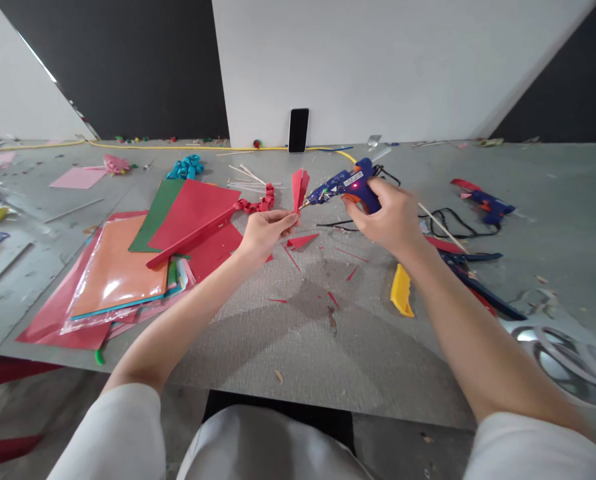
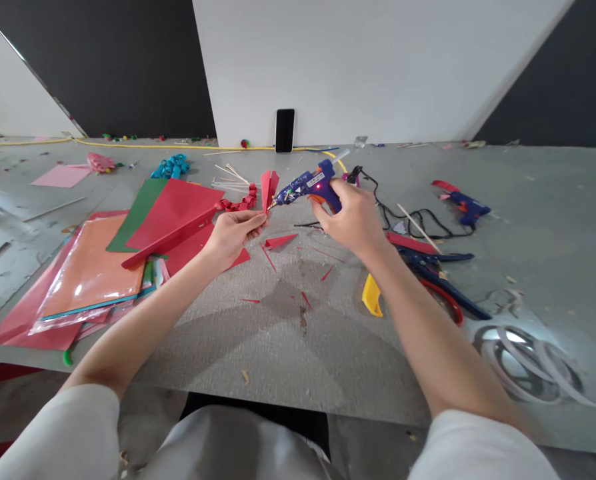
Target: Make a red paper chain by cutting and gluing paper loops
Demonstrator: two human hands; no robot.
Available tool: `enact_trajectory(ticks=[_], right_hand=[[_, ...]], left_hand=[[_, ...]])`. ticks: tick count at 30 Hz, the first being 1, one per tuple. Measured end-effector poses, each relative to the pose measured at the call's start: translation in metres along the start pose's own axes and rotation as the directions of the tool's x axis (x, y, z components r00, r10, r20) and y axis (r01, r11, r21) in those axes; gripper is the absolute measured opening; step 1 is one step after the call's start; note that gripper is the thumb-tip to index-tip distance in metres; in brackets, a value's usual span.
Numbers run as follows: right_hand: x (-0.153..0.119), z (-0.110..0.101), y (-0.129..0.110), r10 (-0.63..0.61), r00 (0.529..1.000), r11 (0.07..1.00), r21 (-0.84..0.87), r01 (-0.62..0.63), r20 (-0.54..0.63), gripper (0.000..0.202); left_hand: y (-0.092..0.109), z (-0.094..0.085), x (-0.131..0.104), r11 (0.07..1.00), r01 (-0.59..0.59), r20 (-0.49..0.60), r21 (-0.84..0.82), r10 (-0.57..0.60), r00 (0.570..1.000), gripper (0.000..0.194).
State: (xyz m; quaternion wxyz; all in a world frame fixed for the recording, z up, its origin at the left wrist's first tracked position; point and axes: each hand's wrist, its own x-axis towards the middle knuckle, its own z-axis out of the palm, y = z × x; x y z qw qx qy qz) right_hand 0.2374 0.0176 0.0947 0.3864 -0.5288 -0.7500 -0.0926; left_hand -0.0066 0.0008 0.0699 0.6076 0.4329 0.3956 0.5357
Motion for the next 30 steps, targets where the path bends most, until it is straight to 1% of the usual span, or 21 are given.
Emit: enact_trajectory(ticks=[13,26,30], right_hand=[[0.002,-0.005,0.002,0.039,0.999,0.999,0.024,-0.039,0.011,0.012],[0.001,-0.004,0.008,0.054,0.998,0.999,-0.004,-0.054,-0.025,0.011],[0.001,-0.004,0.010,0.064,0.997,0.998,-0.008,-0.064,-0.043,0.015]], left_hand=[[-0.001,0.001,0.000,1.000,0.002,-0.015,0.031,-0.001,1.000,0.011],[0.001,0.003,-0.002,1.000,-0.005,0.005,0.024,0.005,1.000,0.010],[0.002,0.003,-0.003,0.999,0.001,-0.012,0.037,0.000,1.000,0.010]])
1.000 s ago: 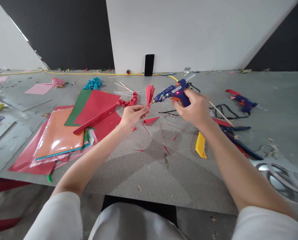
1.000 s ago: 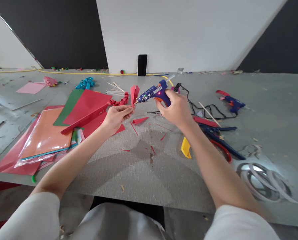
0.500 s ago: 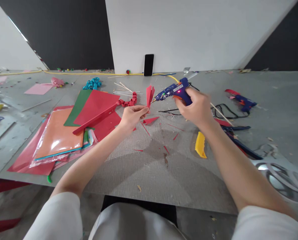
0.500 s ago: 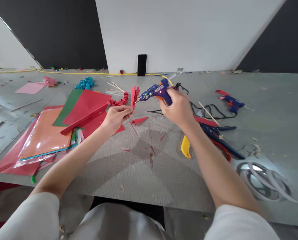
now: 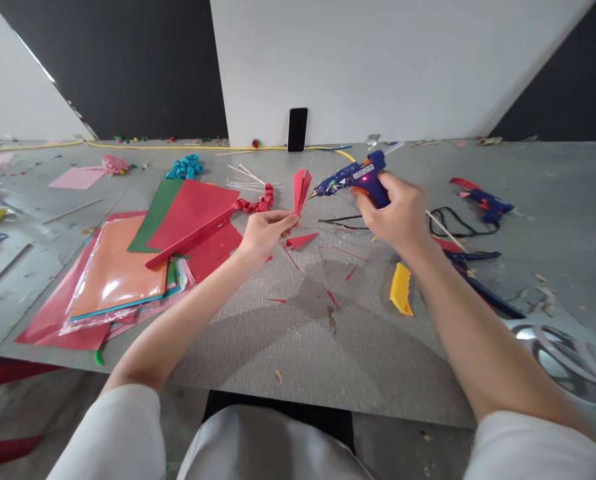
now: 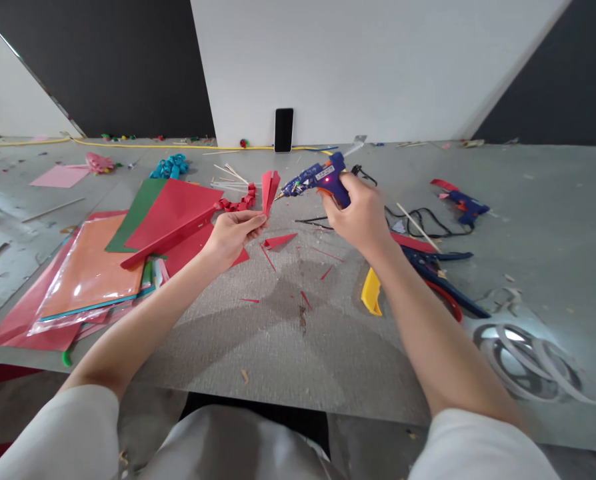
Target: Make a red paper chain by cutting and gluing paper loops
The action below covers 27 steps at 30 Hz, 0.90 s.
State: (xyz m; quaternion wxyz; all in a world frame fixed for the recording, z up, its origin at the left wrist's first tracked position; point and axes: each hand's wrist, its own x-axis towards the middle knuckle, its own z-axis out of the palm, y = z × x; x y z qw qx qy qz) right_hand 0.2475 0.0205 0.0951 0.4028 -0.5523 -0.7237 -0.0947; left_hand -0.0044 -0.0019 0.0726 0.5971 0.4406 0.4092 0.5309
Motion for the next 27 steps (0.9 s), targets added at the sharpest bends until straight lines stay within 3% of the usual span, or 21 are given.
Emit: enact_trajectory(ticks=[18,27], right_hand=[[0.003,-0.002,0.003,0.013,0.999,1.000,-0.028,-0.014,-0.032,0.022],[0.008,-0.004,0.012,0.119,0.986,0.992,-0.024,-0.122,-0.118,0.023]], left_hand=[[-0.005,0.000,0.003,0.998,0.027,0.007,0.059,-0.028,1.000,0.009],[-0.003,0.001,0.000,0.997,0.023,0.022,0.071,-0.025,0.999,0.009]])
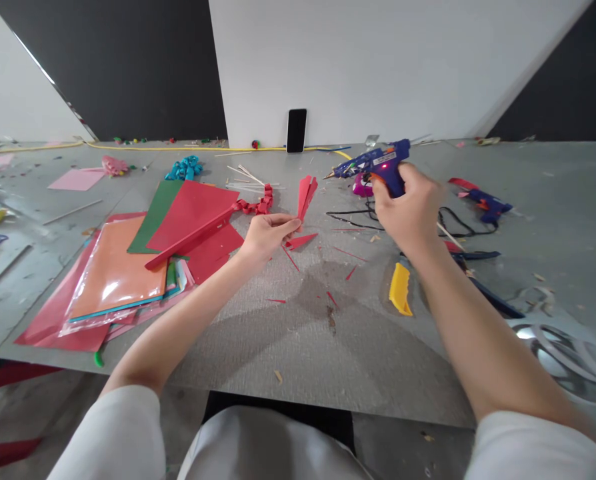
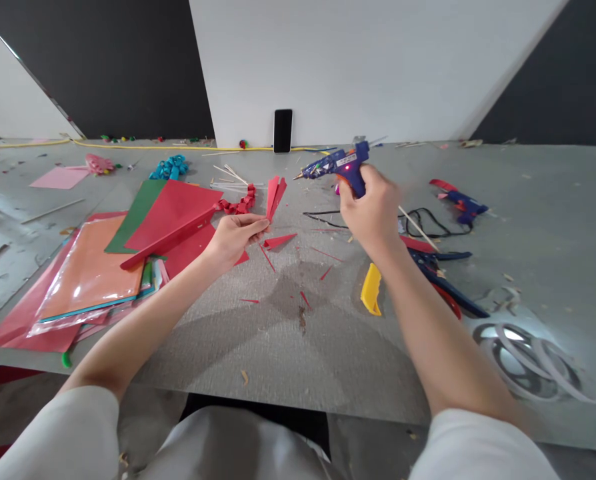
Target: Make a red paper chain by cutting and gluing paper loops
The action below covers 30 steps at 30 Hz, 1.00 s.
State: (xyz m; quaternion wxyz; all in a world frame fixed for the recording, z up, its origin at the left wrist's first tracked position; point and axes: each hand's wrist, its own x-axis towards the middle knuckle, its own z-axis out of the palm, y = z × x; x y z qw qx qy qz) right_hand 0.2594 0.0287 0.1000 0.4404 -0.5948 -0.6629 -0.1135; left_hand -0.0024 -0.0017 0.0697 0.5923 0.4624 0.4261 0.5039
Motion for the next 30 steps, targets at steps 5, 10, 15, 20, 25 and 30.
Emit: enact_trajectory(ticks=[5,10,15,20,25,30], right_hand=[[0.000,0.001,0.006,0.028,0.998,0.999,0.026,-0.027,-0.050,0.038],[-0.002,-0.002,0.004,-0.030,0.999,1.000,0.001,0.029,0.046,0.044],[-0.006,-0.005,-0.002,-0.142,0.979,0.987,-0.052,0.151,0.149,0.041],[-0.010,-0.003,-0.008,-0.259,0.945,0.960,-0.058,0.275,0.198,0.044],[-0.013,0.000,-0.010,-0.318,0.918,0.938,-0.063,0.341,0.236,0.036],[-0.016,-0.001,-0.012,-0.276,0.924,0.948,-0.080,0.307,0.265,0.040]], left_hand=[[0.001,0.000,-0.002,0.997,-0.030,-0.005,0.076,0.031,1.000,0.009],[0.001,-0.003,-0.002,0.957,-0.116,-0.032,0.265,0.129,0.991,0.011],[0.002,-0.006,-0.003,0.818,-0.175,-0.039,0.548,0.234,0.971,0.014],[0.004,-0.005,-0.004,0.788,-0.177,-0.025,0.589,0.237,0.971,0.016],[0.001,-0.004,-0.004,0.774,-0.187,-0.025,0.604,0.253,0.967,0.013],[-0.001,-0.004,-0.004,0.766,-0.229,-0.003,0.600,0.289,0.957,0.013]])
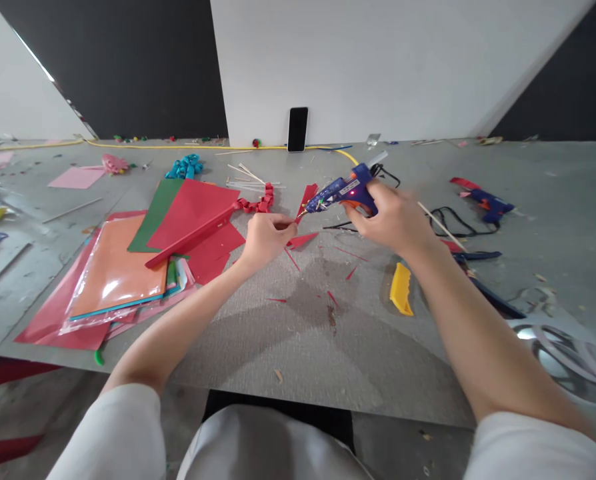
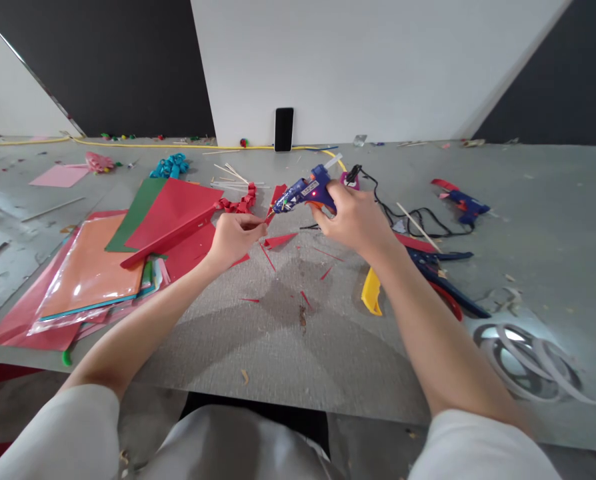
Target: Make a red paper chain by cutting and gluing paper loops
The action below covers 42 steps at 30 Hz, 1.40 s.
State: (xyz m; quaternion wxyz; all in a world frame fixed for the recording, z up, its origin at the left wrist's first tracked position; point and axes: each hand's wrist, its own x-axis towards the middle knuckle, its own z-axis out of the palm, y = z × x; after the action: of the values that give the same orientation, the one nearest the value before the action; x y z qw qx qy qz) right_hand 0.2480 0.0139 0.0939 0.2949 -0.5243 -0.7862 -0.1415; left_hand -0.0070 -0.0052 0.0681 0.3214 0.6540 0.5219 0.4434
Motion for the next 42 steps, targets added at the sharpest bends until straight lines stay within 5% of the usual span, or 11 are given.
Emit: enact_trajectory(ticks=[42], right_hand=[[0.008,-0.007,0.017,0.198,0.977,0.979,-0.023,-0.201,-0.079,0.036]], left_hand=[[0.005,-0.001,-0.007,0.989,-0.134,0.076,0.056,0.130,0.989,0.014]])
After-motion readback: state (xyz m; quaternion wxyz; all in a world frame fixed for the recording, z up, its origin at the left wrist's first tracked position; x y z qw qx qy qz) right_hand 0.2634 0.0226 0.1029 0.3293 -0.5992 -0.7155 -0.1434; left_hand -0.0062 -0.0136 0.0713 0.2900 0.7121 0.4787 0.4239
